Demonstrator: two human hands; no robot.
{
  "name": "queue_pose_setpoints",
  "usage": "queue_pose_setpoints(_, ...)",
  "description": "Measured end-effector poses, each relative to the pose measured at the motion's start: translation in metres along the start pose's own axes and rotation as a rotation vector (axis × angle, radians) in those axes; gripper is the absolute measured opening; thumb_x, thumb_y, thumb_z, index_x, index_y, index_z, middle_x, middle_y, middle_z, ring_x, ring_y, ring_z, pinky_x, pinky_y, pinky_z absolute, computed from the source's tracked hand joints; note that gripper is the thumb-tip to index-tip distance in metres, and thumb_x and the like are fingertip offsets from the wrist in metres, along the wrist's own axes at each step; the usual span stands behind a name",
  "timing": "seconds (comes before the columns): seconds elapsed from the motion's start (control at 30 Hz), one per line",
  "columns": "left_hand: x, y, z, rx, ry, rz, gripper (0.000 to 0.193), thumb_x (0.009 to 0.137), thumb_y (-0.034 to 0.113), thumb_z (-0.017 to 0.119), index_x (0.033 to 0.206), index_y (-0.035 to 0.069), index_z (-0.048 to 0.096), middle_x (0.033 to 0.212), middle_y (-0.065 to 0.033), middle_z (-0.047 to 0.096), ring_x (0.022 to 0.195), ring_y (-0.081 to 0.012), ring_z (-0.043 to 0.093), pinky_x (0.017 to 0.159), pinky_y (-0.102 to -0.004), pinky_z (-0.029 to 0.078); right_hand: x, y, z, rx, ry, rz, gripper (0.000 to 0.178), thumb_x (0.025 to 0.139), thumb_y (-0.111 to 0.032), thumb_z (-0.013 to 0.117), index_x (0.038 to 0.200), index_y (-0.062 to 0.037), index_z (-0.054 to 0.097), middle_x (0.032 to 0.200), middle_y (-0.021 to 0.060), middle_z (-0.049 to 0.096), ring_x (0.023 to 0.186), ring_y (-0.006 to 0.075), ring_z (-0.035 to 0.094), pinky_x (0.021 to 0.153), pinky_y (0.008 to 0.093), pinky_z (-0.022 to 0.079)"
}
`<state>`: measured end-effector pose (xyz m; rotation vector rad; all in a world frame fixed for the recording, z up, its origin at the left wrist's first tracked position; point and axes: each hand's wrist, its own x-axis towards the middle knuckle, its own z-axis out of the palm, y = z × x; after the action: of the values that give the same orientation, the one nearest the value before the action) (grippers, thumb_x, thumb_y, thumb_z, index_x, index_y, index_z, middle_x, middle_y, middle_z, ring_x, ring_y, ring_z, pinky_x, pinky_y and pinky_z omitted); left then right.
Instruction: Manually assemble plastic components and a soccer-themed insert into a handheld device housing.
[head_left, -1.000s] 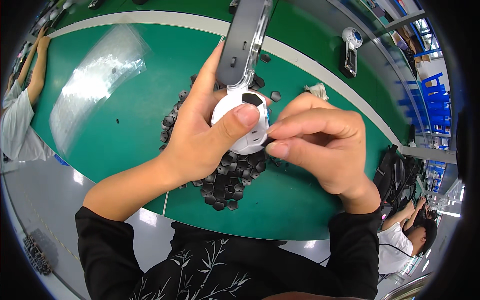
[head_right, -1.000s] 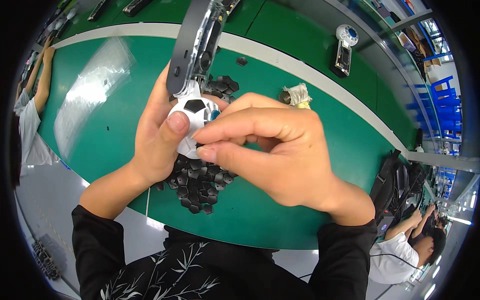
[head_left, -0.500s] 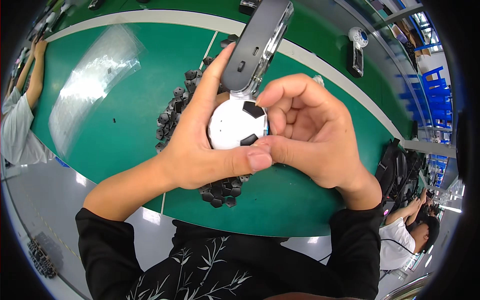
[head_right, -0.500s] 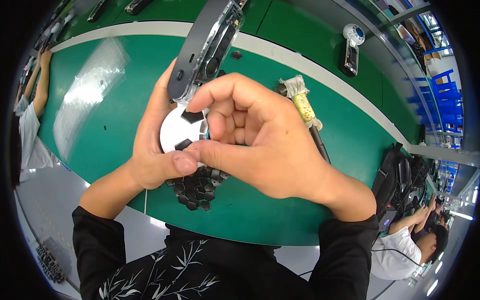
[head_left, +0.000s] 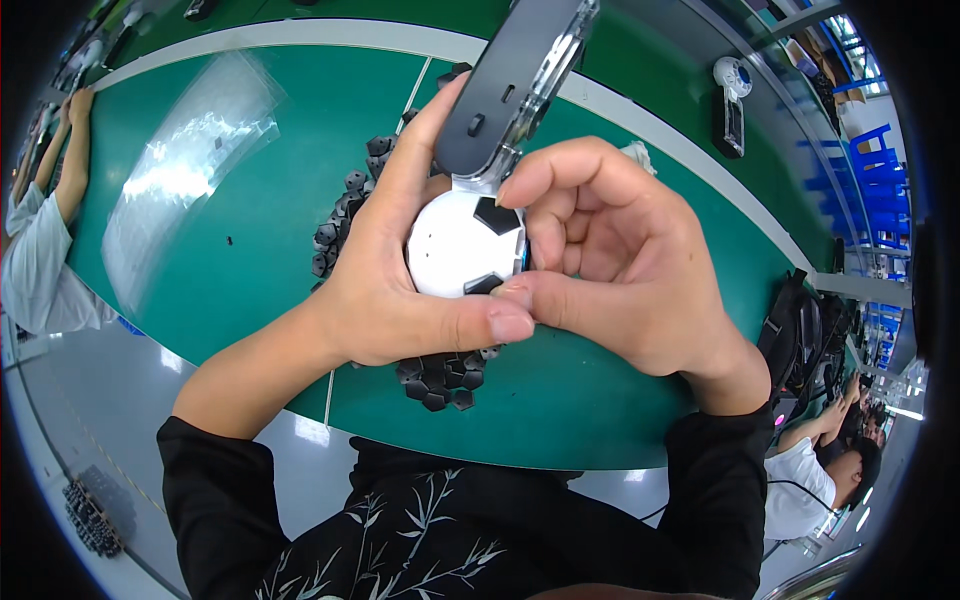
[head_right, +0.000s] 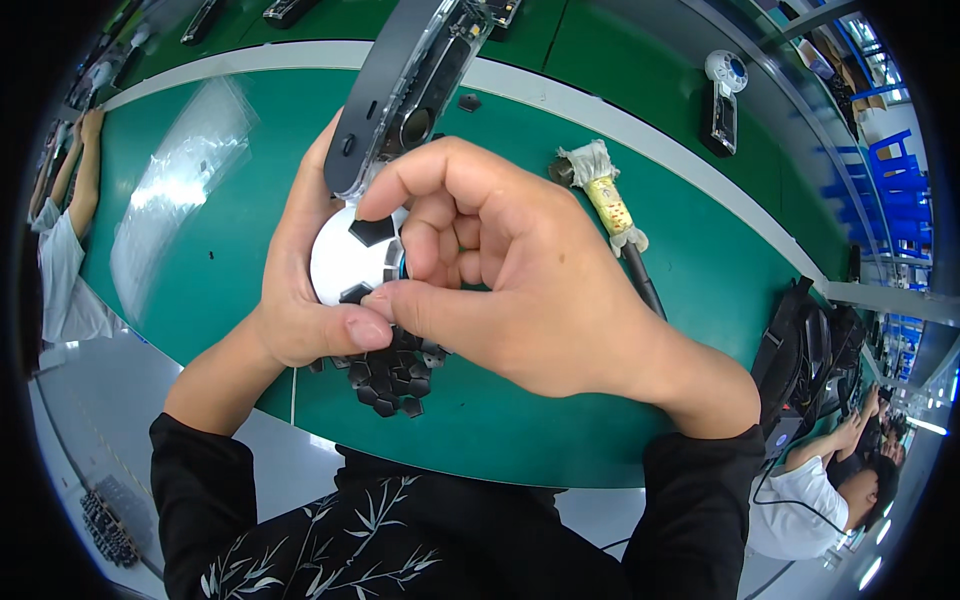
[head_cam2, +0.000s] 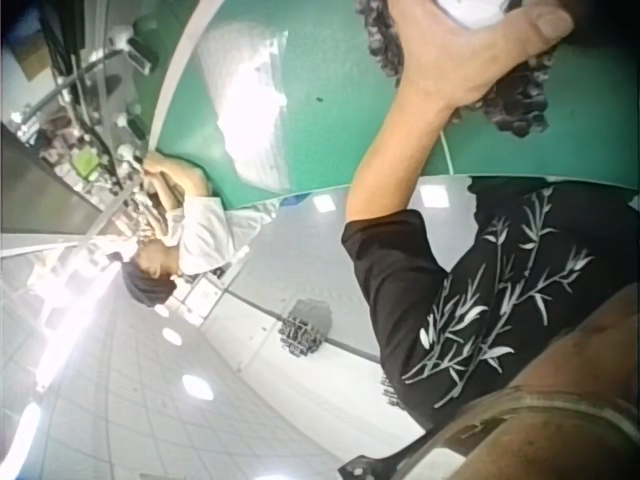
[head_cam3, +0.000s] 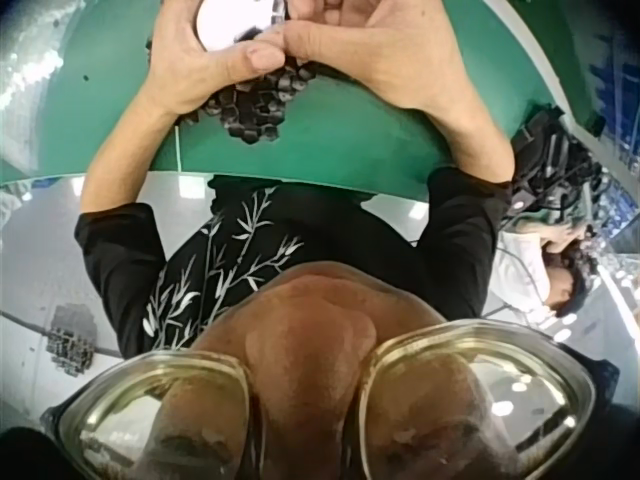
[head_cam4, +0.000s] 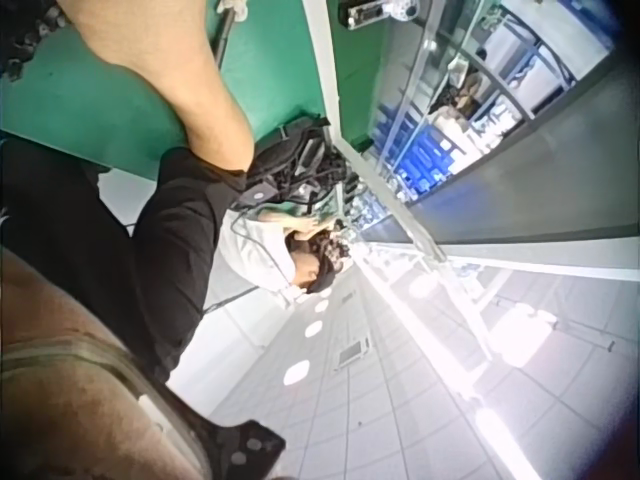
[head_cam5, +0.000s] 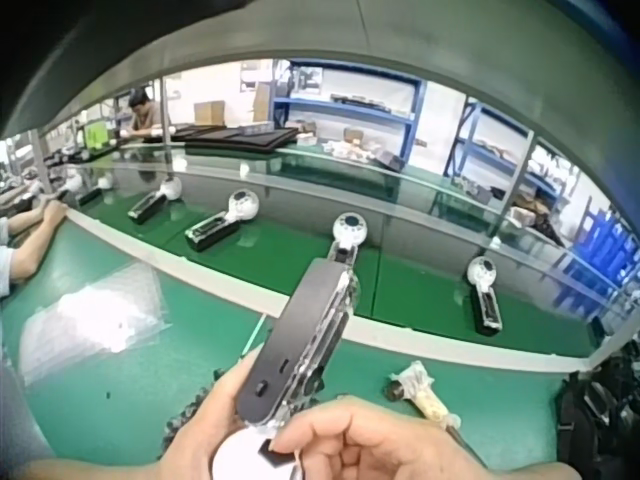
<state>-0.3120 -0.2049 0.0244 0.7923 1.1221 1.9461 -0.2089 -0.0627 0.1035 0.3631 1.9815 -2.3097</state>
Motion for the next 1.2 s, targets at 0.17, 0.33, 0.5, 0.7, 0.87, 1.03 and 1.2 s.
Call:
queue_pose_setpoints(0.17,0.005,0.012,-0.009,-0.054,0.071,-0.076,0.110,0.059,0.030,0.081,0.149,0.006,0.022,0.123,-0.0198,0.056,0.100,-0.0269,0.063,0.080,-0.0333,0.055,0.012,-0.005,-0.009,-0.216,0.018,-0.011,0.038,0.076,0.011,0.068,0.111,0.0015,0.058,0.086,0.0050,0.056,0.074,0.0104,0.052,0.068,0.0213,0.048)
queue_pose_setpoints(0.33,0.011,0.023,-0.032,0.057,0.111,-0.064,0.101,0.067,0.035,0.074,0.147,0.003,0.022,0.113,-0.0250,0.059,0.077,-0.0251,0.066,0.054,-0.0264,0.055,0.023,-0.001,-0.023,-1.138,-0.087,-0.109,0.026,0.079,0.004,0.065,0.104,0.0017,0.060,0.089,0.0090,0.060,0.073,0.0195,0.058,0.069,0.0286,0.050)
queue_pose_setpoints(0.5,0.015,0.026,-0.046,0.050,0.091,-0.025,0.094,0.073,0.037,0.068,0.147,0.001,0.022,0.106,-0.0268,0.060,0.063,-0.0232,0.063,0.041,-0.0237,0.048,0.027,0.018,-0.014,-1.426,-0.210,0.067,0.017,0.081,-0.001,0.063,0.097,0.0006,0.060,0.091,0.0118,0.062,0.077,0.0290,0.060,0.071,0.0356,0.050)
queue_pose_setpoints(0.7,0.016,0.038,-0.060,0.104,0.058,0.043,0.090,0.076,0.034,0.065,0.147,0.001,0.022,0.107,-0.0257,0.060,0.066,-0.0241,0.063,0.044,-0.0245,0.050,0.033,0.019,0.002,-1.405,-0.204,0.083,0.013,0.081,-0.002,0.063,0.094,-0.0010,0.059,0.091,0.0127,0.062,0.080,0.0326,0.061,0.073,0.0379,0.050)
queue_pose_setpoints(0.87,0.018,0.040,-0.057,0.139,0.117,0.097,0.085,0.079,0.032,0.062,0.147,0.001,0.023,0.108,-0.0252,0.060,0.073,-0.0270,0.066,0.050,-0.0260,0.054,0.040,0.021,0.001,-1.372,-0.223,0.044,0.014,0.080,-0.002,0.064,0.093,-0.0002,0.060,0.089,0.0121,0.062,0.078,0.0307,0.061,0.072,0.0367,0.050)
queue_pose_setpoints(1.03,0.015,0.039,-0.070,0.132,0.174,0.165,0.077,0.082,0.025,0.062,0.146,0.001,0.027,0.120,-0.0241,0.054,0.085,-0.0282,0.068,0.062,-0.0290,0.058,0.059,0.019,-0.008,-1.188,-0.340,0.036,0.018,0.079,-0.001,0.066,0.097,0.0008,0.063,0.083,0.0108,0.063,0.071,0.0260,0.061,0.066,0.0339,0.050)
queue_pose_setpoints(1.2,0.013,0.046,-0.083,0.156,0.172,0.121,0.064,0.088,0.026,0.055,0.143,0.000,0.033,0.124,-0.0249,0.053,0.094,-0.0303,0.067,0.070,-0.0333,0.059,0.074,0.009,-0.013,-0.705,-0.347,0.072,0.025,0.079,0.000,0.069,0.104,0.0012,0.065,0.078,0.0094,0.064,0.063,0.0194,0.060,0.060,0.0293,0.049)
